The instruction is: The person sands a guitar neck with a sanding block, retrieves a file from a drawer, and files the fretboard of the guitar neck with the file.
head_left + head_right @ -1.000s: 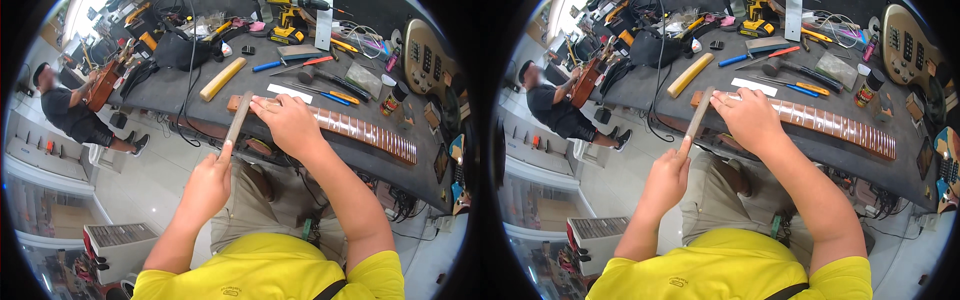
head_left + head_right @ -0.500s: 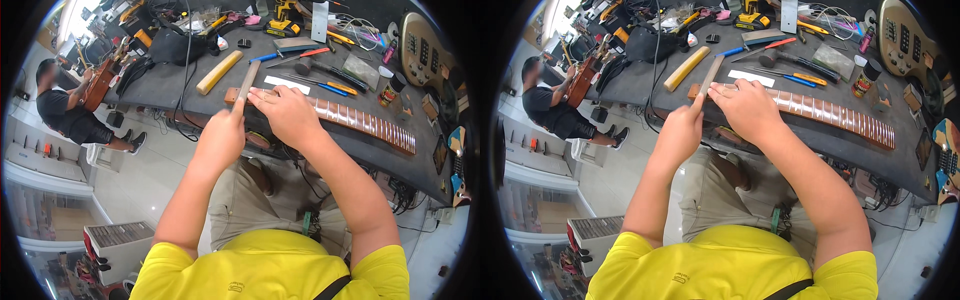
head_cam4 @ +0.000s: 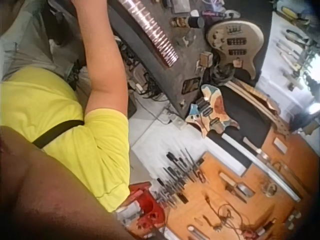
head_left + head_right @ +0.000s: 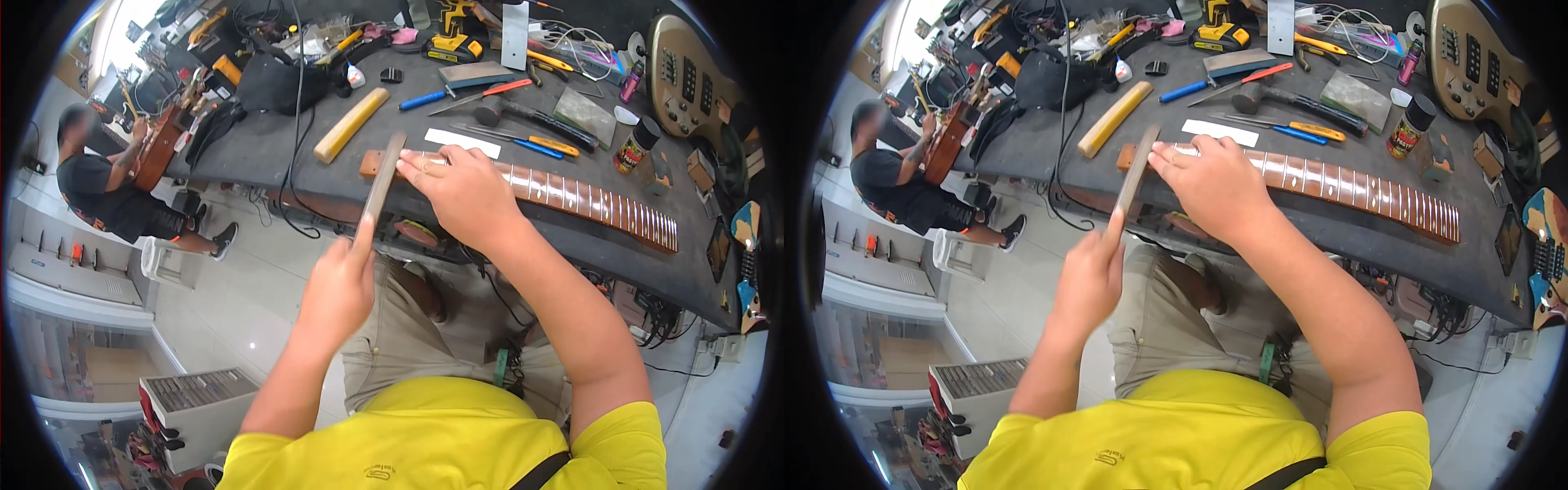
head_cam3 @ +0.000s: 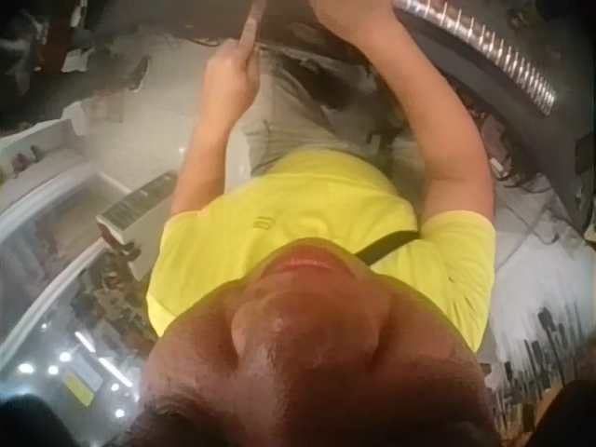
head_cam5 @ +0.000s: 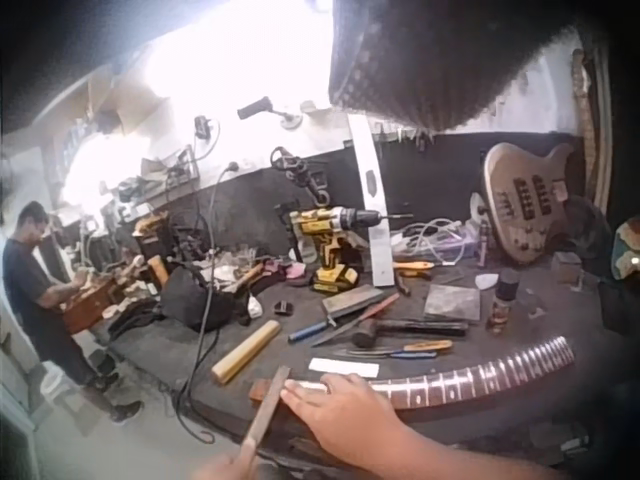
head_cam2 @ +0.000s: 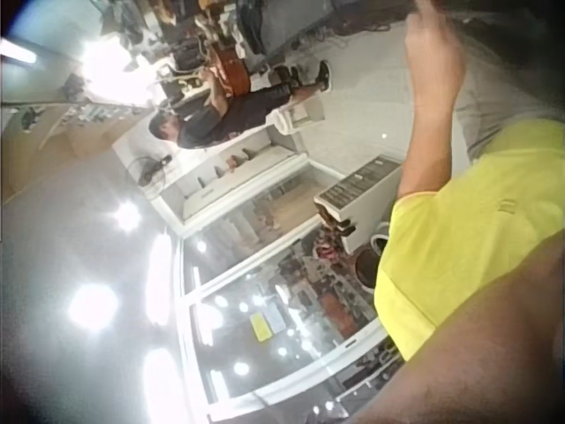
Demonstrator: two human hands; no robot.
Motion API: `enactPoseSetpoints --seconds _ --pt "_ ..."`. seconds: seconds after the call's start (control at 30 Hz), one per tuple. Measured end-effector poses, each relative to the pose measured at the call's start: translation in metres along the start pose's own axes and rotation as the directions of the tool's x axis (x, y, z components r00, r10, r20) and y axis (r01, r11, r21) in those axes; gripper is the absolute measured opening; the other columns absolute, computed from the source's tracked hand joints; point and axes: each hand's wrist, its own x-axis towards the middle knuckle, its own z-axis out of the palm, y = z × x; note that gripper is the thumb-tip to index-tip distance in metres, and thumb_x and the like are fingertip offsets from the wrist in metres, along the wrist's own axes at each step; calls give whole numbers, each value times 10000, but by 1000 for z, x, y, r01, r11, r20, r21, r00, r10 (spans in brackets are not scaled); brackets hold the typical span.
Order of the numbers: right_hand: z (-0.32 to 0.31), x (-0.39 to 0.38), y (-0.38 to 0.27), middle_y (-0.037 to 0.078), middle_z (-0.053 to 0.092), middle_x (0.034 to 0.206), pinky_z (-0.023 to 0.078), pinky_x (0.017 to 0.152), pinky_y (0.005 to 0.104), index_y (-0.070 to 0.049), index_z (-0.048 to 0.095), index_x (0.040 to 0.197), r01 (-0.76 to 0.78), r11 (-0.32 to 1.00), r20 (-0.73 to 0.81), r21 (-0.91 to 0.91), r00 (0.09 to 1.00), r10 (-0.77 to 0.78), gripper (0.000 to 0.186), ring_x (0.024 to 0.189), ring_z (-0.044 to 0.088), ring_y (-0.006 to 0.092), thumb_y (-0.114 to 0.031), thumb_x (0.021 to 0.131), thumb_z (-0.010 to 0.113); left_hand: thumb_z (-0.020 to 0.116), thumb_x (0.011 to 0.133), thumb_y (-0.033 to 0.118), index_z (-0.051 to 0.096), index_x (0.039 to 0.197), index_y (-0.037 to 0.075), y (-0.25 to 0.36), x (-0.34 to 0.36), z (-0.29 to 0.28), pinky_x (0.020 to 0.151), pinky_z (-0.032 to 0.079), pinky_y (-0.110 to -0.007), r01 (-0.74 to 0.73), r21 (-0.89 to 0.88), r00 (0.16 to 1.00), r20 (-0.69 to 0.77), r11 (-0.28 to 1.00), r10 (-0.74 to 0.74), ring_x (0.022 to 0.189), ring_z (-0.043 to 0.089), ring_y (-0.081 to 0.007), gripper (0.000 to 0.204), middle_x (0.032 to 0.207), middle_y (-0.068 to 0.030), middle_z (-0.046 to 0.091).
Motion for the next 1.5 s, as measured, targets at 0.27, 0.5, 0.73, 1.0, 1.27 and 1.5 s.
enactPoseSetpoints --seconds 0.27,0.5,0.73,1.0,1.27,1.5 --pt "1 4 -1 -53 754 1500 554 1003 429 -167 790 1403 -9 1000 -18 13 1000 9 443 1132 704 281 -182 974 682 717 1012 -5 609 1582 27 -6 30 13 717 534 -553 -28 9 997 -76 1000 29 770 662 -459 582 813 -230 620" --pt "-3 12 -12 -59 740 1527 549 997 420 -175 779 1427 12 1000 -32 0 999 -12 462 1146 693 263 -192 975 683 702 1037 20 627 1556 35 -9 43 6 723 525 -551 -31 6 995 -100 999 32 771 647 -449 525 837 -222 625" --pt "-1 1 -7 -61 753 1500 545 986 415 -174 781 1418 8 1000 -38 -25 999 -9 454 1125 692 251 -195 977 676 701 1035 25 622 1577 58 -3 6 4 723 535 -554 -16 7 998 -63 1000 17 762 651 -459 548 833 -223 624" --pt "-4 7 -5 -44 747 1510 547 1011 425 -168 772 1433 11 1000 -23 -26 1000 -12 463 1166 694 277 -197 981 674 694 1038 30 625 1547 -1 -5 -18 8 748 543 -552 52 -23 998 -22 998 -53 799 667 -450 515 839 -225 634" --pt "-6 1 -4 -36 733 1534 546 1057 439 -155 773 1434 3 1000 11 -12 1000 -3 454 1207 692 294 -173 999 644 710 1026 29 595 1584 59 -6 4 12 746 543 -565 22 35 998 -56 999 -20 805 673 -465 571 880 -235 635" --pt "-7 9 -13 -46 740 1517 541 1058 428 -161 768 1439 8 1000 4 12 1000 -8 453 1178 685 279 -175 1004 641 702 1023 16 605 1577 24 -10 56 8 727 544 -571 -5 27 999 -48 1000 7 781 666 -482 562 841 -251 638"
